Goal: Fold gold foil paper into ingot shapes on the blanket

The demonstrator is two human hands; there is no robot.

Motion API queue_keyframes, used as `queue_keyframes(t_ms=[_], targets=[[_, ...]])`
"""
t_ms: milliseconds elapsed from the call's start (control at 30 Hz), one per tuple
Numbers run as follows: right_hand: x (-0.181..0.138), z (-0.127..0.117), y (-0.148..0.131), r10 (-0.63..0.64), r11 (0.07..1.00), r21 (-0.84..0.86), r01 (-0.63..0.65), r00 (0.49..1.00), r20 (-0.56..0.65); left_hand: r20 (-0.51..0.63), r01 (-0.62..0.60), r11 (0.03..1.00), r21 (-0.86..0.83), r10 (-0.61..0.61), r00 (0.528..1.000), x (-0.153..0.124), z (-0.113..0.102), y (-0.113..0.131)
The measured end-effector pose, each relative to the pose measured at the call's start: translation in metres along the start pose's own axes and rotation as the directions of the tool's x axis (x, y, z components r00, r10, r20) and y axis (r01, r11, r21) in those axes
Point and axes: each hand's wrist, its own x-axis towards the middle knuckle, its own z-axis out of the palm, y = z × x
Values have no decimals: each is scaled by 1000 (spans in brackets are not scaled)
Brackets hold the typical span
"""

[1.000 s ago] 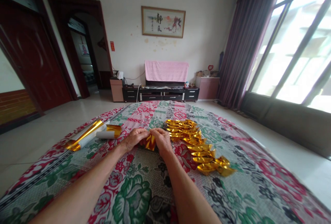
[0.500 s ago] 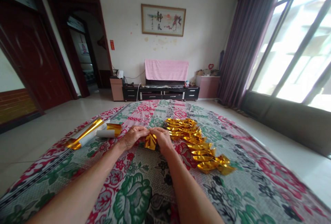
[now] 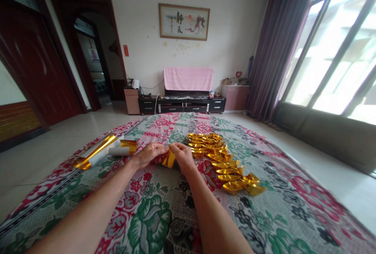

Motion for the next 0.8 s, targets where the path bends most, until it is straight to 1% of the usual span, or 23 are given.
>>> queue_keyframes(t_ms=[133,233,400,567,800], targets=[[2,0,3,-28,999,16,29,998,-51,80,27,1000,16,-28,996,-1,-1,0],[3,0,5,-38,999,18,39,997,-65,100,24,1000,12,-25,995,-1,0,-1],[2,2,5,-57,998,34,61,994,-89,83,16,1000,6,-17,996,1,1,-4],[0,4,1,-98,995,15,101,988,-119,60,11,1000,24,-12,998,0,3,-2],[-1,6,1,-136,990,24,141,980,-142,-14,7,999,36,-7,1000,1,7,-1]])
